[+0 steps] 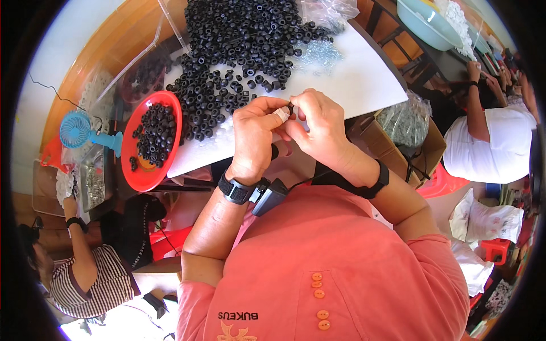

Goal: Manually assembling small black plastic components by joining two parts together.

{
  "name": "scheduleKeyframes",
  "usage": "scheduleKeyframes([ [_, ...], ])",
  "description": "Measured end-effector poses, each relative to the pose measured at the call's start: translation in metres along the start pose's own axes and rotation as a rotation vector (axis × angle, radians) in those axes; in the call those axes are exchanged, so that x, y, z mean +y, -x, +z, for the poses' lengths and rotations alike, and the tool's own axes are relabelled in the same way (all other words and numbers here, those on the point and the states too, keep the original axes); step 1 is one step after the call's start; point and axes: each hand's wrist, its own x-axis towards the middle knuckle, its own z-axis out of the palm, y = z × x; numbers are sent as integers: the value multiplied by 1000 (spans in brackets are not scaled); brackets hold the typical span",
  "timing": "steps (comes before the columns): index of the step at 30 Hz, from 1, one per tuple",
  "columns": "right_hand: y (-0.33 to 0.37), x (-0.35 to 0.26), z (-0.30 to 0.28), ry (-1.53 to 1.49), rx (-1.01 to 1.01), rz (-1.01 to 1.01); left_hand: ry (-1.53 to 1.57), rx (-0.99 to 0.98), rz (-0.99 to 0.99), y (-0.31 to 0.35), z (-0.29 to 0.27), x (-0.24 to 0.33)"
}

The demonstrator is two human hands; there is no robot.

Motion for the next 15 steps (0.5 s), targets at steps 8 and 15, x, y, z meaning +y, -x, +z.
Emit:
scheduleKeyframes([
  [8, -5, 6, 2, 101, 5, -59, 9, -39, 15, 1, -1, 2],
  [15, -4, 16, -8, -52, -132, -107, -191, -147, -9, -1, -6, 9],
])
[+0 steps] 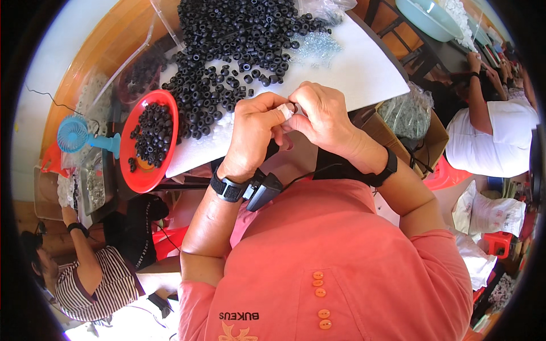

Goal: Manually assembling small black plastic components by joining two parts together.

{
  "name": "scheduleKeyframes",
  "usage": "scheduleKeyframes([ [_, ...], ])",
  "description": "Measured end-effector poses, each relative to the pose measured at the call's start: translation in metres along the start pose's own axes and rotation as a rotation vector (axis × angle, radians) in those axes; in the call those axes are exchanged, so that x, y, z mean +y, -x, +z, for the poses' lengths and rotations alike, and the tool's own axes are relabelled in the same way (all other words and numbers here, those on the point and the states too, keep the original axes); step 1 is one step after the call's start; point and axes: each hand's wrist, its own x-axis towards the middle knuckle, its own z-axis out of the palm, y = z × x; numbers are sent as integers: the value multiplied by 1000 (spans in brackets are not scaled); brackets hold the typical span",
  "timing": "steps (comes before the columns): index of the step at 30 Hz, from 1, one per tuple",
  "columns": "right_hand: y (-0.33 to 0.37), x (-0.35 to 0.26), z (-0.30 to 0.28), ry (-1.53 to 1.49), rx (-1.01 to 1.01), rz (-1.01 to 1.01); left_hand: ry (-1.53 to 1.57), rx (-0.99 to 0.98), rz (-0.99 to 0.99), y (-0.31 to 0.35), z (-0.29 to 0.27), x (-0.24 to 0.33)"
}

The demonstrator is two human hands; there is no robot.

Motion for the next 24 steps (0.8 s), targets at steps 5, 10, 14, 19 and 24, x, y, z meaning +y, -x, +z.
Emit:
scheduleKeyframes([
  [5, -5, 0, -6, -13, -32, -39, 48, 3, -10, 1, 1, 1],
  [10, -5, 5, -8, 26, -48, -57, -62, 31, 8, 1, 3, -2],
  [14, -1, 5, -9, 27, -33, -44, -165, 11, -24, 1, 8, 4],
  [19, -15, 1, -20, 203, -173, -12, -339, 174, 354, 7, 14, -11],
  [24, -33, 1, -22, 304, -579, 144, -598, 226, 699, -2, 9, -24],
])
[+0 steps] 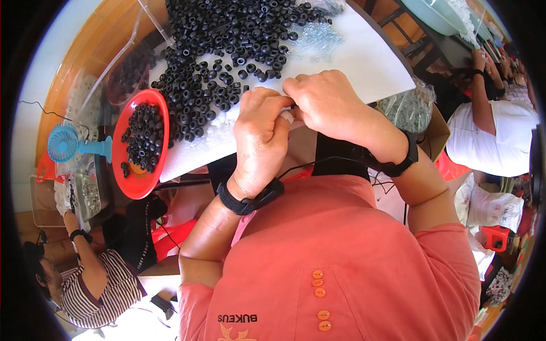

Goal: Manually assembling small black plastic components by joining two parts together.

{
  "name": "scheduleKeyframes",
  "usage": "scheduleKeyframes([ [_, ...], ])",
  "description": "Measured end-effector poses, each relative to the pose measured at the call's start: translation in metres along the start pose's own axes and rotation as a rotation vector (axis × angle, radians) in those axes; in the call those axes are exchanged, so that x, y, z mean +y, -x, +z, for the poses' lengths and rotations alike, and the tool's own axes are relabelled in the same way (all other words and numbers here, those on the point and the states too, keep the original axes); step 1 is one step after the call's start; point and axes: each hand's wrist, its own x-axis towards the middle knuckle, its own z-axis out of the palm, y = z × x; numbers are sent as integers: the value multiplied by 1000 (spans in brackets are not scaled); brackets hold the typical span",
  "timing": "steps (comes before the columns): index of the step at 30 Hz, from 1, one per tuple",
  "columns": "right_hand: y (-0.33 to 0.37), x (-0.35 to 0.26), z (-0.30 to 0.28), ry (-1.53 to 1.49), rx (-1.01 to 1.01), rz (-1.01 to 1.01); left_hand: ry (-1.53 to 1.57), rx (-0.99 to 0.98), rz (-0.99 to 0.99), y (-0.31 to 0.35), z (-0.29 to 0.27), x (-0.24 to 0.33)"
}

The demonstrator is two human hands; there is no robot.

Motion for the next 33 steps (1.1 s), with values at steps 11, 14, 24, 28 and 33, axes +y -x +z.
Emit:
scheduleKeyframes([
  [11, -16, 2, -15, -173, -70, 162, -86, -178, 44, -13, -10, -8],
  [14, -18, 11, -13, -338, -74, 208, -21, -255, 23, -18, -17, -8],
  [24, -19, 27, -24, -789, -259, 406, -94, -269, 25, -26, 0, -4],
  [28, -16, 28, -23, -850, -259, 385, -91, -162, 20, -24, 7, -8],
  [33, -5, 28, -15, -822, -135, 314, -108, -172, -64, -23, 9, -7],
])
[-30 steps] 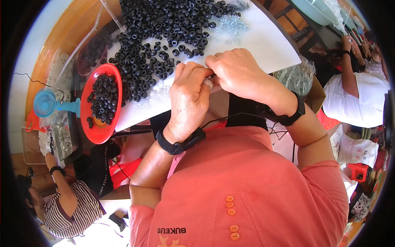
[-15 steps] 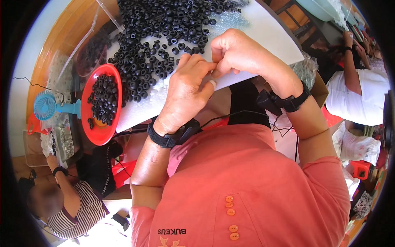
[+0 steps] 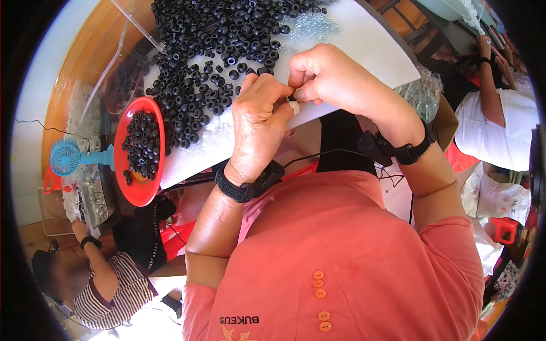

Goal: Manually assembling small black plastic components by joining two parts together.

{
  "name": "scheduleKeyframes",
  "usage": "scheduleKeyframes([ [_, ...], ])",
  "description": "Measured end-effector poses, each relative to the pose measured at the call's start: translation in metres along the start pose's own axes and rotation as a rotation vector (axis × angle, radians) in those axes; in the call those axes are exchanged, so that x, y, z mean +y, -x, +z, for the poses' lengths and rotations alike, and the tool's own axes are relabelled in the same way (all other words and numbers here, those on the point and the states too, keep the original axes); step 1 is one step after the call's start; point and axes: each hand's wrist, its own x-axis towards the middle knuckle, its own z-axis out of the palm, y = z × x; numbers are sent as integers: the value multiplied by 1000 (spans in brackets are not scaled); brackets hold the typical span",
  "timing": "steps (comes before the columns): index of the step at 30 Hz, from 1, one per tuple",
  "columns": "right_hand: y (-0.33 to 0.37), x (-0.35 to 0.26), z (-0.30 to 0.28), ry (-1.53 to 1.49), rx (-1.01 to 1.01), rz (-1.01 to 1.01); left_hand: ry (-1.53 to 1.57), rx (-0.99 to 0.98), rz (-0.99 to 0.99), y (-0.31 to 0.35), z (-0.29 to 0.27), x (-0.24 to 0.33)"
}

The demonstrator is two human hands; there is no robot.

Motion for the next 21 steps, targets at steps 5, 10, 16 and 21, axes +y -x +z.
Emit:
scheduleKeyframes([
  [5, 4, 2, 6, 87, 110, -61, -2, -32, 68, 1, -3, -4],
  [10, 10, 1, 5, -58, 114, -27, 74, -2, -15, 1, -2, 1],
  [16, 7, 4, 2, -10, 81, -120, 51, -2, -59, 1, -2, 3],
  [21, 1, 8, 1, -49, 43, -104, 65, -15, -83, 0, -1, 0],
])
